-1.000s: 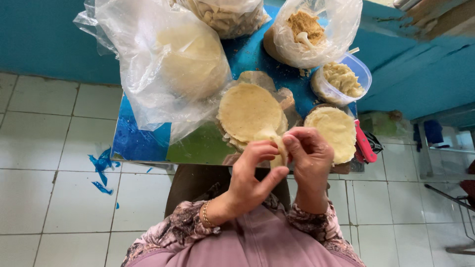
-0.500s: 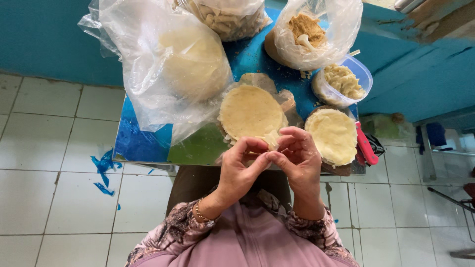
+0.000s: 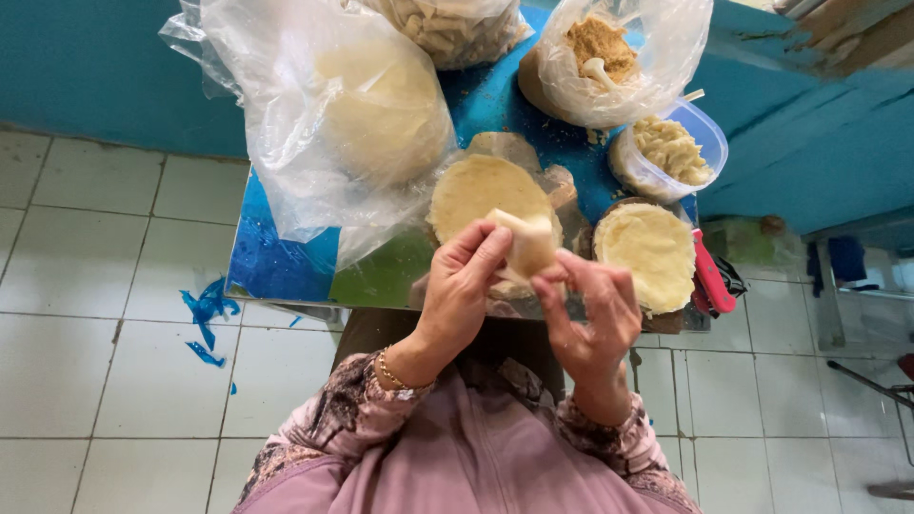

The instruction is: The person sits at a table and peels thin translucent sheets off round pressed dough discs by hand, one disc at a time. They lift a sheet edge with their fingers, pull the sheet free, set the peeled sheet aside, and stack the discs as they work through them.

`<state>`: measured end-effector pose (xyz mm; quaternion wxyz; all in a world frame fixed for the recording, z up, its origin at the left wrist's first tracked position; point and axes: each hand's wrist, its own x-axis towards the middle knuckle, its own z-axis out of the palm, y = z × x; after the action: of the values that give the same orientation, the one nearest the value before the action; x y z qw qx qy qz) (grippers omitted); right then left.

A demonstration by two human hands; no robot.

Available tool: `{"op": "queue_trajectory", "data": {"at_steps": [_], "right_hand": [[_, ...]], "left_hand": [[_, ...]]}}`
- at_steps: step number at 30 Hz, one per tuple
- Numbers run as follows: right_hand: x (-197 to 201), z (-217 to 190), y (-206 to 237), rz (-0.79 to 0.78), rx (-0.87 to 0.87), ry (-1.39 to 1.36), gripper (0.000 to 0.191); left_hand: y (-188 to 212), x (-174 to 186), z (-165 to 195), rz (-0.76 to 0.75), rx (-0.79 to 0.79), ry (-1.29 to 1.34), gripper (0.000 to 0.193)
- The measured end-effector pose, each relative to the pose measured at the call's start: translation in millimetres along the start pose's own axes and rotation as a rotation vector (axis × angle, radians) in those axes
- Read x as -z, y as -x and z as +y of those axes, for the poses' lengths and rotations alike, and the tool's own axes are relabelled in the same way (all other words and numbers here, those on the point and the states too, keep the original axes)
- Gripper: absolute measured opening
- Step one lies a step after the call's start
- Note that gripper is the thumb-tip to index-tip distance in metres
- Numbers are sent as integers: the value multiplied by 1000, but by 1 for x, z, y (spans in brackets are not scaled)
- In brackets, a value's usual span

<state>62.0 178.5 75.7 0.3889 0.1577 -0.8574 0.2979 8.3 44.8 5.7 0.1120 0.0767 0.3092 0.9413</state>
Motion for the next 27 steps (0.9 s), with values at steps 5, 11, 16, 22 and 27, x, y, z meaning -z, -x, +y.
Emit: {"op": "queue_trajectory", "data": {"at_steps": [5, 11, 16, 22, 27], "right_hand": [[-16, 6, -7, -99, 72, 36, 44], [-29, 12, 10, -75, 37, 13, 36], [-27, 13, 13, -62, 89, -16, 23], [-24, 18, 27, -173, -356, -352, 8], [-25, 33, 41, -205, -633, -677, 3]], "left_hand": [[-3, -6, 0, 105, 25, 115, 20], [11, 3, -5, 196, 159, 154, 15], [15, 9, -12, 158, 102, 114, 11], [21, 20, -9, 189, 84, 41, 8], [23, 22, -8, 171, 57, 11, 9]]}}
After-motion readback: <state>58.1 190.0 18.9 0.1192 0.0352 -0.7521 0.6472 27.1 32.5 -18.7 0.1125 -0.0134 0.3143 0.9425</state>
